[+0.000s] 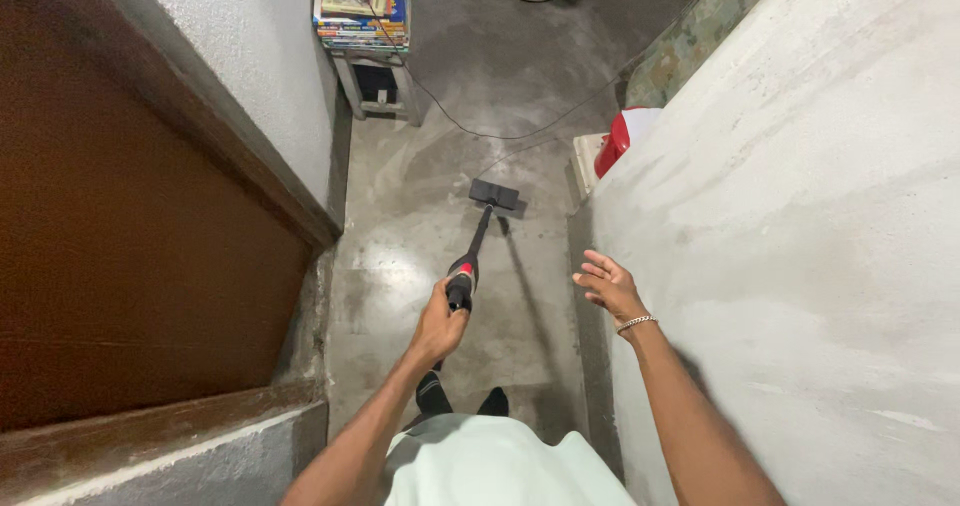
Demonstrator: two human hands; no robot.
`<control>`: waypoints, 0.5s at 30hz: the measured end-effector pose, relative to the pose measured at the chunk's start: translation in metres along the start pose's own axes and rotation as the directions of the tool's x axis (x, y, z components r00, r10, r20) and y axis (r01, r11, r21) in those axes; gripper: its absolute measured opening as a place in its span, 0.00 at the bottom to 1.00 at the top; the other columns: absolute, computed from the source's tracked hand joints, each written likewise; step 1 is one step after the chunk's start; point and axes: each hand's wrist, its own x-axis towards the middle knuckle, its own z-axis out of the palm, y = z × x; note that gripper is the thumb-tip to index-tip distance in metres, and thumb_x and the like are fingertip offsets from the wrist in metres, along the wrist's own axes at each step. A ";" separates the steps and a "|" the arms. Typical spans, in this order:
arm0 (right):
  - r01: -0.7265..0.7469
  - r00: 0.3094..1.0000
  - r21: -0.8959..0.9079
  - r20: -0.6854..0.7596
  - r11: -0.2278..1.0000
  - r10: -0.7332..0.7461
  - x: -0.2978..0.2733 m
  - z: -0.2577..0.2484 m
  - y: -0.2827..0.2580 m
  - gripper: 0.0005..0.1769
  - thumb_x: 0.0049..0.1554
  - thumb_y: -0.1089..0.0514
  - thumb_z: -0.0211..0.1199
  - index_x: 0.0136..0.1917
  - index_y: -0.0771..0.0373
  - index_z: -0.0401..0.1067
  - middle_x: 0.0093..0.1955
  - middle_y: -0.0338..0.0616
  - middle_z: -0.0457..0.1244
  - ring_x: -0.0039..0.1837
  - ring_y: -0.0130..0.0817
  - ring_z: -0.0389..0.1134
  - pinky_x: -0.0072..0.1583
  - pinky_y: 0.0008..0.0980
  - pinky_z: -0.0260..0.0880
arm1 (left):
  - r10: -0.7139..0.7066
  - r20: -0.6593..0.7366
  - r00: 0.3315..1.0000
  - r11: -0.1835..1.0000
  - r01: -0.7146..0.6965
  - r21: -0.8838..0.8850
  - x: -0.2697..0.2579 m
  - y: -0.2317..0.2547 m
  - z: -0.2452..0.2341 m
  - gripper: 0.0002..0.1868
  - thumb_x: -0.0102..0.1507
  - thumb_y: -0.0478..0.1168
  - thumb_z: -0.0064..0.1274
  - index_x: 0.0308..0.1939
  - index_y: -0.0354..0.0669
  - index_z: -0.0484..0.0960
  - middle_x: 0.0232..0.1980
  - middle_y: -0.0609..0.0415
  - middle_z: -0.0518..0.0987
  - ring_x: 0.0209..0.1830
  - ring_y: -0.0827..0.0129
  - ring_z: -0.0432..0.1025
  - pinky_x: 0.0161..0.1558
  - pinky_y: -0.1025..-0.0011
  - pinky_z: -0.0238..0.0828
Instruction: The person vacuums a concrete floor by moving a vacuum head back and forth along the base of a wall and into a narrow hallway.
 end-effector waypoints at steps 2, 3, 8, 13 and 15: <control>0.007 1.000 -0.005 0.007 1.000 -0.007 -0.002 0.002 -0.003 0.45 0.47 0.53 0.73 0.76 0.54 0.63 0.72 0.44 0.61 0.63 0.26 0.67 0.53 0.25 0.70 | 0.030 0.004 1.000 0.999 -0.030 0.012 -0.005 0.001 -0.003 0.40 0.56 0.39 0.50 0.72 0.41 0.57 0.43 0.40 0.80 0.42 0.52 0.77 0.49 0.59 0.72; -0.007 1.000 -0.017 -0.003 1.000 0.007 -0.003 0.002 -0.005 0.45 0.47 0.53 0.73 0.76 0.53 0.63 0.72 0.44 0.61 0.63 0.25 0.67 0.54 0.25 0.70 | 0.011 -0.005 1.000 1.000 -0.011 -0.029 -0.004 0.003 -0.004 0.39 0.56 0.39 0.49 0.72 0.42 0.58 0.44 0.41 0.79 0.43 0.52 0.78 0.49 0.59 0.73; 0.006 1.000 -0.023 -0.018 1.000 -0.006 -0.006 -0.002 -0.009 0.44 0.47 0.53 0.73 0.75 0.54 0.64 0.72 0.44 0.62 0.63 0.25 0.66 0.54 0.26 0.70 | 0.003 0.022 1.000 1.000 -0.003 -0.003 0.044 0.013 0.007 0.37 0.58 0.41 0.48 0.73 0.42 0.59 0.43 0.41 0.79 0.44 0.52 0.77 0.49 0.59 0.72; -0.040 0.998 -0.034 -0.052 0.999 0.038 -0.009 -0.010 -0.001 0.44 0.46 0.53 0.73 0.75 0.53 0.64 0.72 0.42 0.61 0.63 0.26 0.67 0.54 0.27 0.70 | 0.113 -0.031 0.993 0.993 -0.114 -0.035 0.111 0.020 0.029 0.35 0.56 0.39 0.49 0.68 0.37 0.64 0.44 0.41 0.79 0.44 0.52 0.77 0.48 0.59 0.74; -0.037 0.998 -0.032 -0.058 0.999 0.035 -0.008 -0.016 0.002 0.44 0.46 0.53 0.73 0.75 0.53 0.64 0.72 0.42 0.62 0.64 0.27 0.67 0.55 0.27 0.69 | 0.085 0.002 0.996 0.996 -0.085 -0.024 0.120 0.024 0.029 0.35 0.57 0.40 0.48 0.69 0.37 0.62 0.44 0.41 0.79 0.44 0.53 0.77 0.49 0.59 0.73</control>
